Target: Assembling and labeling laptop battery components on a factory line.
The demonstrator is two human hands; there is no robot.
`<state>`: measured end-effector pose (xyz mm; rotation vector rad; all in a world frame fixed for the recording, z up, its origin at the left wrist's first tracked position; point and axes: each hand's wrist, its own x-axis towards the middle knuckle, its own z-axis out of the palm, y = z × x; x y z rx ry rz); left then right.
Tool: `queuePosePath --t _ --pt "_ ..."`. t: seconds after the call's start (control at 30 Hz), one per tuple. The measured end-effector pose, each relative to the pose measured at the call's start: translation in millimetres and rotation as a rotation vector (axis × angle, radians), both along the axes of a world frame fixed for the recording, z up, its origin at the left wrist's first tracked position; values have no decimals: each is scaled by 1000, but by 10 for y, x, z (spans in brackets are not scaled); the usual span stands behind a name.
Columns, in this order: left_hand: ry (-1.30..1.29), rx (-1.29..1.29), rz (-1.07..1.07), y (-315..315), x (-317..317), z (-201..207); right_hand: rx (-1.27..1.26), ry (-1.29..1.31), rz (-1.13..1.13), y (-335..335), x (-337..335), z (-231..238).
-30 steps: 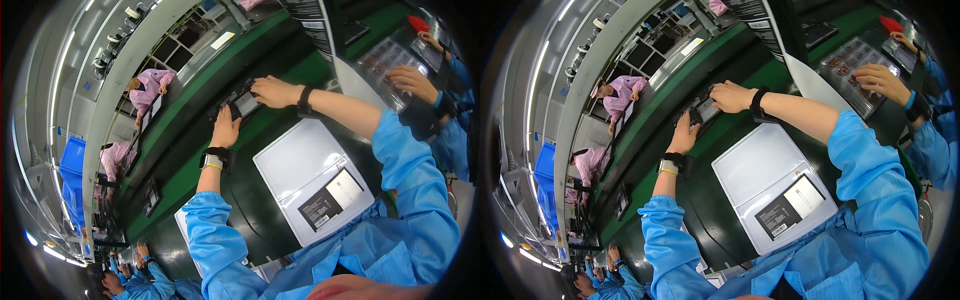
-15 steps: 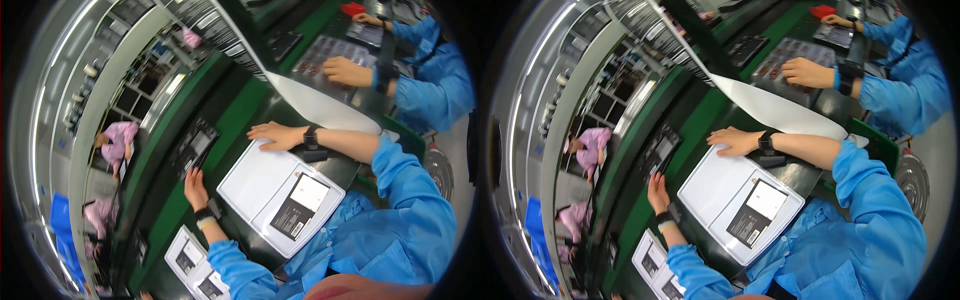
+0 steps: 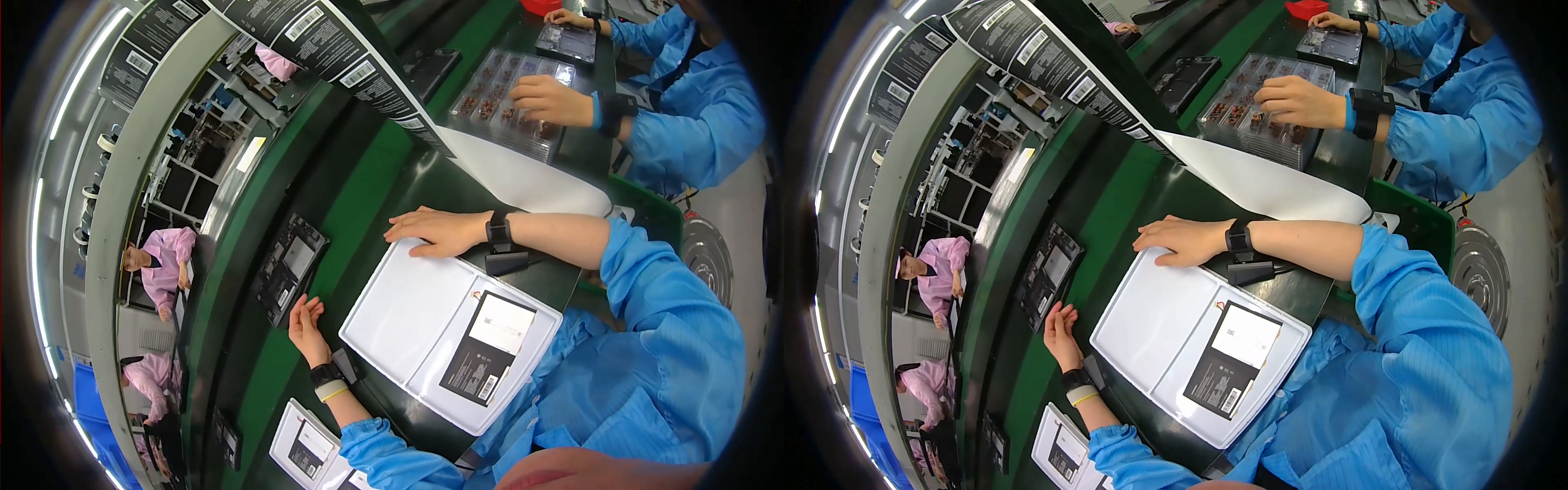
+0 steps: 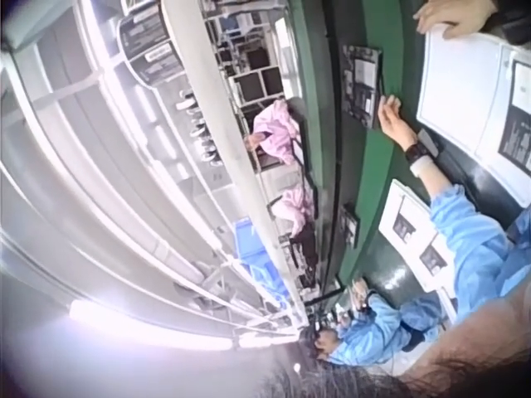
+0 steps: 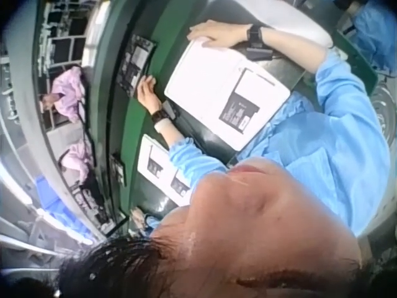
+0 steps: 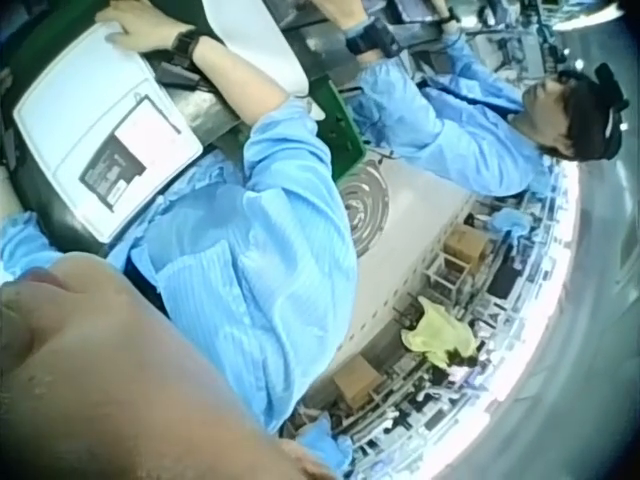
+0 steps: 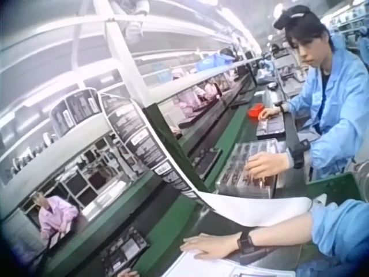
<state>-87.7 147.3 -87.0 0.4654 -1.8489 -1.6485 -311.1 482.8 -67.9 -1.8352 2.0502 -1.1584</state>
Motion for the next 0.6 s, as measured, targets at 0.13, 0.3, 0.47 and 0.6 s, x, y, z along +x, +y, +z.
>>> queuePosePath --t 0.13,0.3,0.47,0.6 --pt "-22 -36 6 -2 11 17 23 -11 -14 -21 21 4" --pt "-25 -48 9 30 -8 40 8 -6 -7 -20 4 6" --pt "-48 -67 13 93 -19 21 -20 5 13 3 -24 -52" --pt "-41 -53 23 170 -30 49 14 -5 -6 57 -3 -13"
